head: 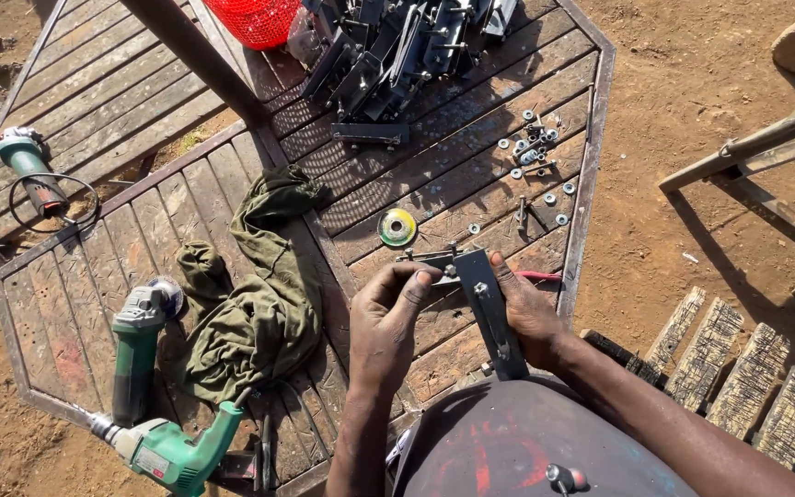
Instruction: Assembling metal brackets by manually inserting bolts and washers into pre-drilled holes on a fabrication table.
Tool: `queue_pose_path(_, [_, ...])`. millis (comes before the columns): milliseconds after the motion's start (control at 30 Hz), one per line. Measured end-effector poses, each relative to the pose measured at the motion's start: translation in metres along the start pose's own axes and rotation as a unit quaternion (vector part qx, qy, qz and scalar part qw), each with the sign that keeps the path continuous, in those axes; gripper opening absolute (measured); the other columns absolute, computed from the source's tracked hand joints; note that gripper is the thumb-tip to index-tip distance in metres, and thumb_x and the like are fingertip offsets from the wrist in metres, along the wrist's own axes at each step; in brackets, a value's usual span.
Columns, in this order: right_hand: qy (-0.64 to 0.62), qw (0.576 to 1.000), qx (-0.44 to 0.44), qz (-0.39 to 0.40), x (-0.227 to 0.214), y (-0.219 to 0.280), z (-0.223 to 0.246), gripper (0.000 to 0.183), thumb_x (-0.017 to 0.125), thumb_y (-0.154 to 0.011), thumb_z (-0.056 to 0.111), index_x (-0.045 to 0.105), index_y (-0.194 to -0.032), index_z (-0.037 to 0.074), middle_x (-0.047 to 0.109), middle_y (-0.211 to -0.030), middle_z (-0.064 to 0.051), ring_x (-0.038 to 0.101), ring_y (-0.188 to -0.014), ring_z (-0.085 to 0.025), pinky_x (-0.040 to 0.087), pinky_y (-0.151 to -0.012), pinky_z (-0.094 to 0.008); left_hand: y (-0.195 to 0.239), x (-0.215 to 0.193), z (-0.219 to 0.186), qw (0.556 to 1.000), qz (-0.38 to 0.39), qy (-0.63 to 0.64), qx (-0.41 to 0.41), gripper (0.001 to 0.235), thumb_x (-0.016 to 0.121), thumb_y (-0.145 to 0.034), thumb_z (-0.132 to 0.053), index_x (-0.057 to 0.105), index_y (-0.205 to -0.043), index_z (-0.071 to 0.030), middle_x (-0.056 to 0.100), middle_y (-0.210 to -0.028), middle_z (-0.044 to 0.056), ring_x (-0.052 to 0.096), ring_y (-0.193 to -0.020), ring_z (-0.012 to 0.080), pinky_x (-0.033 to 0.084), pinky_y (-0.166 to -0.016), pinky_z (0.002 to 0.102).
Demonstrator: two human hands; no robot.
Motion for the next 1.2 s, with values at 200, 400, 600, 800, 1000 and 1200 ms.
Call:
queue_pose_path(200, [-0.058,0.997,0.031,0.029,-0.024,-0.051,-0.026,0.071,0.04,-0.099,0.072,0.06,-0.078,0.007,0.054,-0.062,-0.007,0.05,-0.048,-0.017,0.043,-0.043,-0.032,0.035,0.032,0.047,0.927,0.161,-0.166,-0.295,0.022,0.063,-0.1,-0.03,0.071,-0.106,-0.01,0.07,-0.08,0.002,0.063,-0.068,0.0087,0.051,-0.061,0.024])
queue_pose_path(400, [-0.041,0.995,0.017,-0.086,-0.044,-0.054,-0.02,0.067,0.044,-0.095,0.072,0.068,-0.085,0.011,0.063,-0.063,-0.008,0.059,-0.045,-0.023,0.046,-0.036,-0.035,0.025,0.045,0.058,0.922,0.191,-0.327,-0.086,0.012,0.071,-0.087,-0.025,0.072,-0.099,-0.023,0.076,-0.101,-0.005,0.07,-0.097,0.0153,0.051,-0.083,0.033])
queue_pose_path(600, [-0.084,0.994,-0.011,-0.063,-0.044,-0.057,-0.025,0.068,0.043,-0.094,0.074,0.07,-0.087,0.012,0.061,-0.061,-0.006,0.056,-0.045,-0.018,0.045,-0.038,-0.032,0.034,0.05,0.055,0.912,0.207,-0.322,-0.148,0.019,0.067,-0.086,-0.022,0.07,-0.105,-0.023,0.082,-0.099,-0.003,0.075,-0.094,0.0174,0.053,-0.084,0.034])
queue_pose_path(800, [-0.117,0.986,-0.01,-0.122,-0.051,-0.054,-0.019,0.068,0.05,-0.092,0.075,0.062,-0.074,0.01,0.059,-0.059,-0.008,0.055,-0.042,-0.023,0.045,-0.037,-0.037,0.031,0.041,0.046,0.92,0.17,-0.329,-0.13,0.036,0.058,-0.093,-0.043,0.065,-0.12,-0.02,0.075,-0.122,0.0,0.068,-0.115,0.02,0.049,-0.095,0.036])
queue_pose_path(1000, [-0.04,0.994,-0.019,-0.099,-0.038,-0.05,-0.015,0.074,0.033,-0.098,0.074,0.068,-0.082,0.011,0.062,-0.06,-0.01,0.058,-0.045,-0.023,0.047,-0.037,-0.037,0.028,0.041,0.021,0.976,0.131,-0.165,-0.05,0.012,0.067,-0.084,-0.009,0.074,-0.093,-0.012,0.076,-0.097,0.0,0.07,-0.089,0.0109,0.056,-0.082,0.026])
queue_pose_path(1200, [-0.082,0.994,-0.019,-0.066,-0.035,-0.059,-0.021,0.072,0.039,-0.094,0.079,0.066,-0.08,0.013,0.053,-0.053,-0.005,0.051,-0.038,-0.019,0.037,-0.031,-0.031,0.034,0.039,0.024,0.968,0.136,-0.21,-0.014,0.031,0.051,-0.076,-0.001,0.075,-0.085,-0.017,0.079,-0.095,0.0,0.074,-0.095,0.0139,0.057,-0.089,0.03])
Point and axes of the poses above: each hand's wrist, its own y-axis away from the middle knuckle, its own x-axis out of the palm, z = x × y, the point moved 10 cm from there along -y, towards the middle knuckle
